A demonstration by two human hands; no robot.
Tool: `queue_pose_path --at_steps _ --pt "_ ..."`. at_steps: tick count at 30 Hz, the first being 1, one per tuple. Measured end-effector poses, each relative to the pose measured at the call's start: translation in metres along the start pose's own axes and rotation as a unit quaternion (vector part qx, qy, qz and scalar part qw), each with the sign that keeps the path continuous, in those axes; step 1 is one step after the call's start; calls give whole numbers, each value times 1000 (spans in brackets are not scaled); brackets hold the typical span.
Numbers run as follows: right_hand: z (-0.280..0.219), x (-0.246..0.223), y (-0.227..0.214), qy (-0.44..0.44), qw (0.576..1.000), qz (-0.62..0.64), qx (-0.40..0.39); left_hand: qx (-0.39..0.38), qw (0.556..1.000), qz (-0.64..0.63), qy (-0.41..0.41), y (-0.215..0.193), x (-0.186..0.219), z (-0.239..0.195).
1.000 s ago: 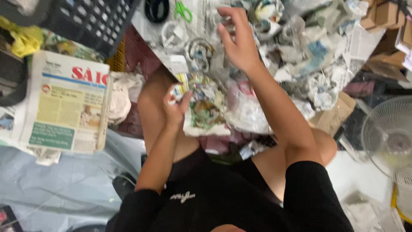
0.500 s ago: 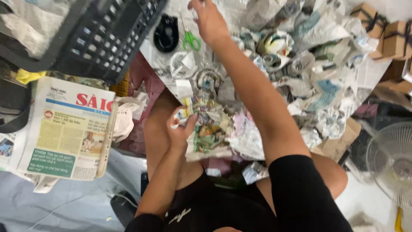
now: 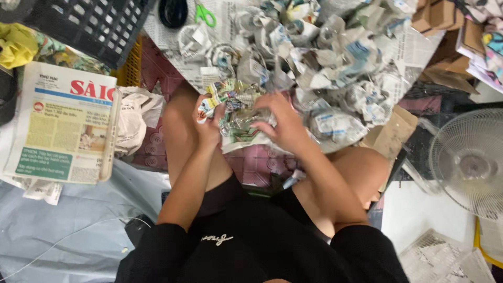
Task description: The person sits on the floor and wraps small objects, including a white bowl and a small bottle, in newspaper pages. They fold the paper around each item and place the wrapped bundles into a black plastic basket.
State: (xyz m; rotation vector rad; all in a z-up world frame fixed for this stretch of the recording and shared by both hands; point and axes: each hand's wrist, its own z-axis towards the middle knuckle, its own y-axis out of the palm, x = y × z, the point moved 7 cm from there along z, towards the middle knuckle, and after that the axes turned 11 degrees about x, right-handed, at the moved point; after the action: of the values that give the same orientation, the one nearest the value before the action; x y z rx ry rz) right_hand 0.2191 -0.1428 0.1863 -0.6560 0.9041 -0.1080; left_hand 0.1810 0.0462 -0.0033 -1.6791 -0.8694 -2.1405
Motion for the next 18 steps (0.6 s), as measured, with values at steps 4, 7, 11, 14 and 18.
queue_pose_path --at_steps 4,7,11,14,18 --pt "-70 11 -4 69 995 60 50 -70 991 -70 -95 9 -15 -39" --pt "-113 11 2 77 982 155 78 -129 955 -196 -181 20 7 -70" --pt "-143 8 7 42 981 131 136 -129 894 -329 -276 21 46 -109" --pt "-161 5 29 67 973 181 126 -185 971 -142 -48 -6 79 -114" --pt "-159 -1 76 80 956 269 88 -107 994 -10 -34 -71 88 -119"
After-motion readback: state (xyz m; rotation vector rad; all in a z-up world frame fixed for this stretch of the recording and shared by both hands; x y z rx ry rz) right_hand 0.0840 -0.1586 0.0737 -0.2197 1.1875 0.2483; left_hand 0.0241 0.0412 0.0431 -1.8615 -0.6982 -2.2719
